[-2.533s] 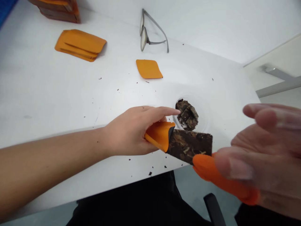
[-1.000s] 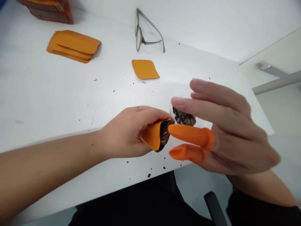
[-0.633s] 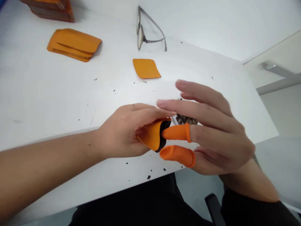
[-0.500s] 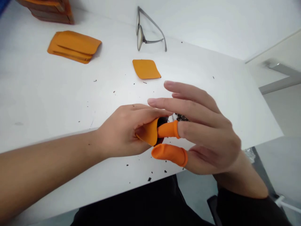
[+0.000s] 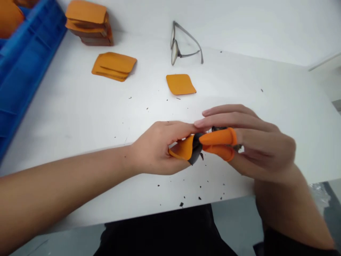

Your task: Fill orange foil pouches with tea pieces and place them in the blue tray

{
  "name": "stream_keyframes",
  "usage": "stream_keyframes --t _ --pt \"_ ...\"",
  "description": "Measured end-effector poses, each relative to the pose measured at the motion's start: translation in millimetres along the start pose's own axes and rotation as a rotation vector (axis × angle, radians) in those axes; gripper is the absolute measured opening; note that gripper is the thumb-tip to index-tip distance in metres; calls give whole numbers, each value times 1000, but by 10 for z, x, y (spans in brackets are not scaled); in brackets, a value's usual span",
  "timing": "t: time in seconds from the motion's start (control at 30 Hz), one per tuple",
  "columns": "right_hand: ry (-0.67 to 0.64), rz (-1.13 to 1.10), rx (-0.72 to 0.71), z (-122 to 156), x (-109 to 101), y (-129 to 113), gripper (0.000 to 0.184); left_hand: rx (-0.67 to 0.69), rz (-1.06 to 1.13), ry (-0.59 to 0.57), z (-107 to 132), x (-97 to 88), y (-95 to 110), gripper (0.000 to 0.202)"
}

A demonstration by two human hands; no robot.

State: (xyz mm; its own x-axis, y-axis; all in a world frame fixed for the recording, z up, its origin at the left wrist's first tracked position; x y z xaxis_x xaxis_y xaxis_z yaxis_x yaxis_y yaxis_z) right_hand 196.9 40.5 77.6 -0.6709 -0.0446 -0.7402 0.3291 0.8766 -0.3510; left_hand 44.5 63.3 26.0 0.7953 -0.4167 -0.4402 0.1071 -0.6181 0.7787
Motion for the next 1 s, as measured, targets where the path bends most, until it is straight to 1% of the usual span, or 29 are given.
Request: stream_keyframes --t 0.1,0.17,0.27,0.33,0.4,0.47,0.53,0.63,0.67,0.73,0.8,0.83,0.87,0.93,1.0 --pt "8 35 36 -5 33 -23 24 21 37 -40 -8 19 25 35" --pt "9 56 64 23 36 -11 22 -21 56 -55 -12 29 16 39" --pt "24 90 142 68 5 44 21 -50 52 17 -19 -12 7 35" --pt "58 105 221 82 -34 87 17 -16 8 66 -23 -42 20 31" --pt "72 73 311 88 -49 127 10 -3 -47 95 -30 -61 18 29" --pt "58 17 409 101 -34 164 6 -37 -84 117 -42 -77 -5 29" --pt "45 5 471 124 -25 179 7 -74 -88 118 -53 -80 -18 30" --pt "55 -6 443 162 -42 155 5 -77 -48 64 -62 -48 -2 33" --pt "63 -28 429 180 -49 152 4 -55 -26 36 -62 -30 11 34" --pt "101 -59 426 224 -74 170 5 -44 24 -1 -57 0 6 37" --pt "159 -14 426 251 -118 192 15 -49 37 17 -50 9 -27 39" --pt "161 17 418 246 -126 195 20 -42 44 34 -46 14 -41 40" --pt "140 37 404 229 -118 194 23 -49 41 65 -42 13 -64 41" --pt "74 35 362 173 -80 177 24 -16 57 112 -31 23 -73 43" --pt "51 10 298 113 -61 142 27 -23 72 121 -26 54 -87 42"
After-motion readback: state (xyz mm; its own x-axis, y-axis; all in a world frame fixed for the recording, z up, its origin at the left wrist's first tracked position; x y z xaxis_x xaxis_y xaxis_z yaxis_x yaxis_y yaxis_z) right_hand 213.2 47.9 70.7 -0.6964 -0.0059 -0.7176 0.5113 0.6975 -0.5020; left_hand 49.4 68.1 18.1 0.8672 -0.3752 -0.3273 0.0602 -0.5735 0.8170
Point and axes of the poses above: each hand's wrist, its own z-axis away from the middle knuckle, its own x-axis out of the palm, y = z × x, the point moved 6 cm from there along -z, towards the middle knuckle, and after that the axes turned 5 degrees about -x, right-handed, at the moved point
